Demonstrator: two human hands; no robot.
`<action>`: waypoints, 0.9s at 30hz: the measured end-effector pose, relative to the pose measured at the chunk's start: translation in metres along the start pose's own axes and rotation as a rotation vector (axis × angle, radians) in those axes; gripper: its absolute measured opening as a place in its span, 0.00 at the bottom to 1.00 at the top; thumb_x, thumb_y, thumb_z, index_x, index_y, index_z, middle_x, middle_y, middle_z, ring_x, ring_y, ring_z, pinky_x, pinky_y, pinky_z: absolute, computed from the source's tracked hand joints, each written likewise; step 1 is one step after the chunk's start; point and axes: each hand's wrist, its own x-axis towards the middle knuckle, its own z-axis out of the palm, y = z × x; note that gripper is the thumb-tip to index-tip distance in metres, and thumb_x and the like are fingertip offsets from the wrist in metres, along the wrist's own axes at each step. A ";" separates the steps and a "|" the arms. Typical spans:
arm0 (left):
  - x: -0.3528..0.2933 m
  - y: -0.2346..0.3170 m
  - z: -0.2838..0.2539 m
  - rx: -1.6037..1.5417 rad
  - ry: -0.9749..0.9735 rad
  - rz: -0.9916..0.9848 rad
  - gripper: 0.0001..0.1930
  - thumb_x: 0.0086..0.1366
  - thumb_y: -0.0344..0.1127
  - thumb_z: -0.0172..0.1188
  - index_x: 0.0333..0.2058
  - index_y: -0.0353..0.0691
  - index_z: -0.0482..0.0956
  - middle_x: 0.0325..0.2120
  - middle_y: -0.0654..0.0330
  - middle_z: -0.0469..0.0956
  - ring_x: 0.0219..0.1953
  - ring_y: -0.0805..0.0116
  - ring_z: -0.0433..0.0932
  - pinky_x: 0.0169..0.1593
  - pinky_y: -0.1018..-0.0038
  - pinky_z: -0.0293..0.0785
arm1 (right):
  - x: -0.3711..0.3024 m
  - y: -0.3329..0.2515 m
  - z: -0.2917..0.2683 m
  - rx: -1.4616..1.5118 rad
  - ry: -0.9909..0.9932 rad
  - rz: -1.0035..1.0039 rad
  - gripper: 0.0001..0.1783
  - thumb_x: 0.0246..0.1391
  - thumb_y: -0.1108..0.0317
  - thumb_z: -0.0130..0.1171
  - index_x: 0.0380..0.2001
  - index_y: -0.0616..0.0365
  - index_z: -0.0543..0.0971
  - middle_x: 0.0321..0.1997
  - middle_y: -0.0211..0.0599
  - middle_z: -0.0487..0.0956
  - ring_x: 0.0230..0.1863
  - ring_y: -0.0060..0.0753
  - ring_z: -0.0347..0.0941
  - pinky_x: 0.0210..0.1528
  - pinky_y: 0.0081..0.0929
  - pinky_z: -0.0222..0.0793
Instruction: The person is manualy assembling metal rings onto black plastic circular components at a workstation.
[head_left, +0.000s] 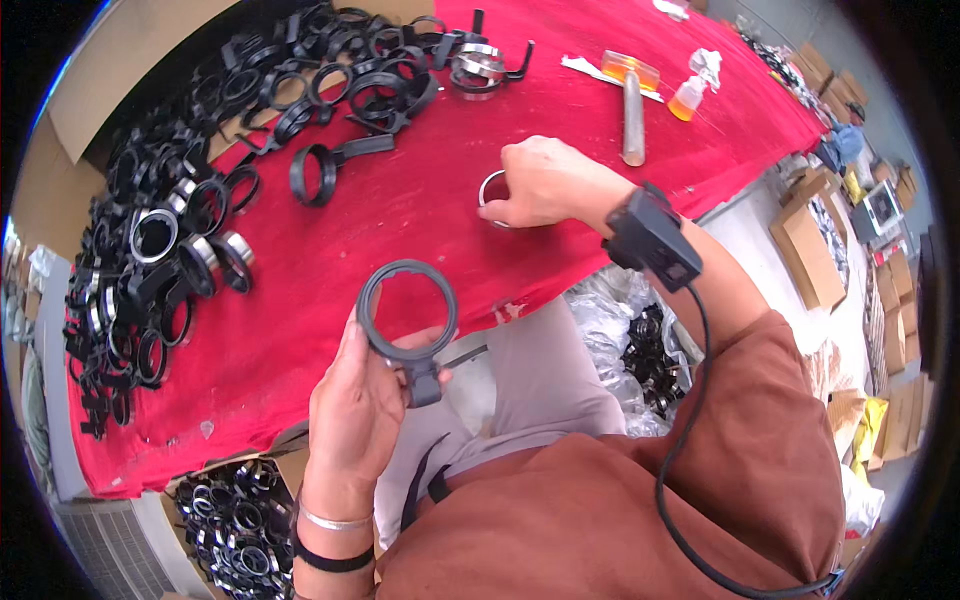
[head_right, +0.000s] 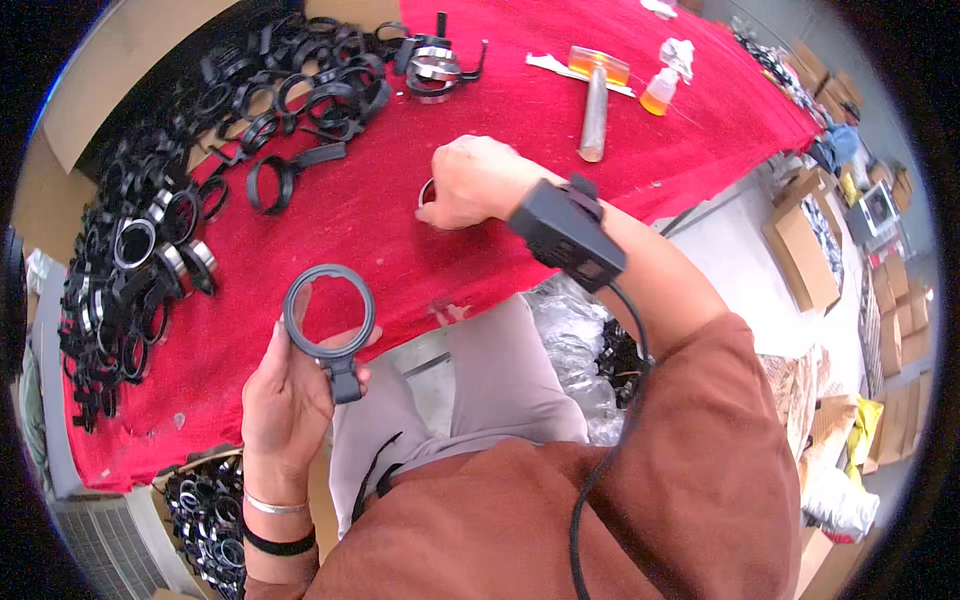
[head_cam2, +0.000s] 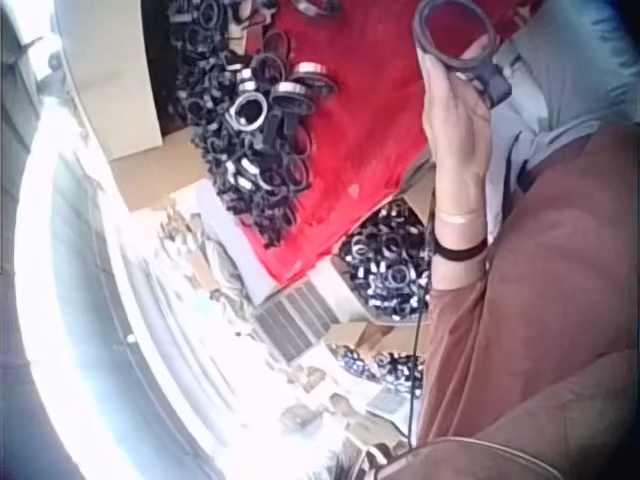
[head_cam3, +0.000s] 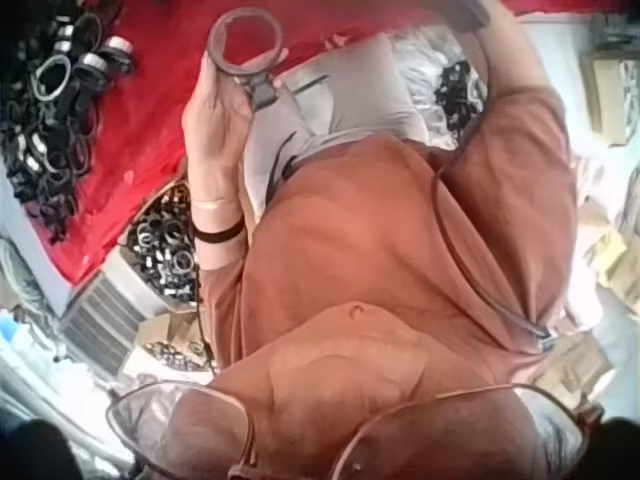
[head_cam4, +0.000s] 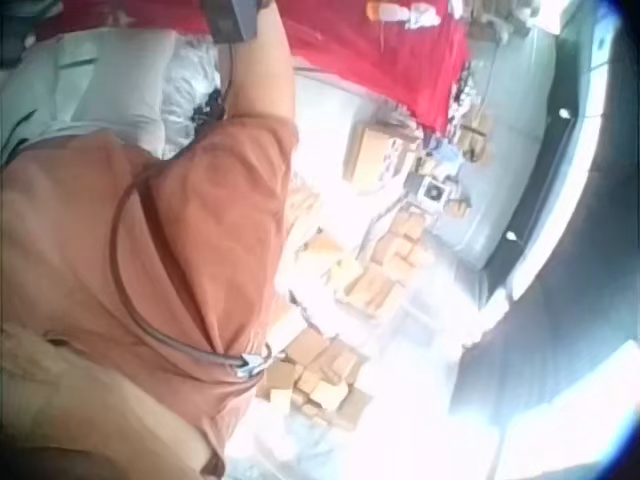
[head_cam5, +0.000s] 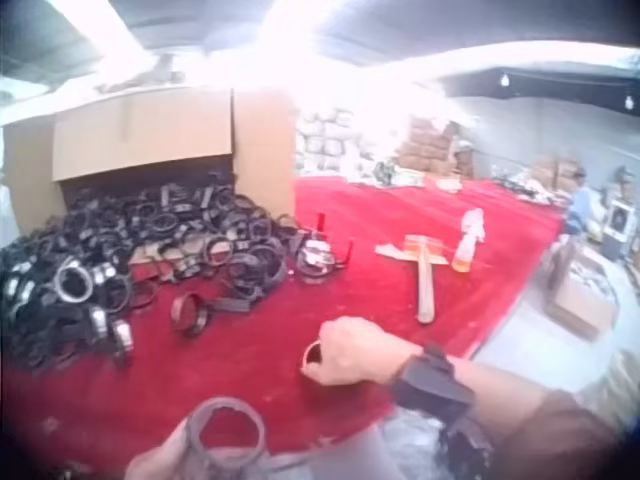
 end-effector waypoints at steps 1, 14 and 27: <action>0.002 0.002 0.000 0.028 0.031 0.007 0.24 0.71 0.49 0.29 0.63 0.50 0.50 0.52 0.44 0.68 0.47 0.55 0.73 0.49 0.62 0.72 | -0.003 -0.001 0.002 0.025 0.142 -0.052 0.31 0.42 0.51 0.60 0.39 0.70 0.75 0.30 0.57 0.78 0.36 0.56 0.76 0.42 0.39 0.71; -0.001 0.012 0.013 0.144 0.110 0.126 0.25 0.72 0.47 0.34 0.64 0.45 0.51 0.51 0.56 0.69 0.49 0.68 0.72 0.50 0.68 0.69 | -0.065 -0.069 -0.002 0.595 0.483 -0.715 0.38 0.31 0.71 0.66 0.52 0.59 0.68 0.46 0.49 0.71 0.46 0.51 0.72 0.45 0.34 0.71; -0.003 0.002 0.017 0.470 0.115 0.244 0.24 0.72 0.45 0.34 0.60 0.37 0.54 0.47 0.53 0.73 0.49 0.67 0.73 0.52 0.71 0.68 | -0.068 -0.077 0.003 0.436 0.499 -0.779 0.34 0.33 0.70 0.65 0.50 0.57 0.70 0.47 0.53 0.69 0.48 0.53 0.67 0.48 0.38 0.68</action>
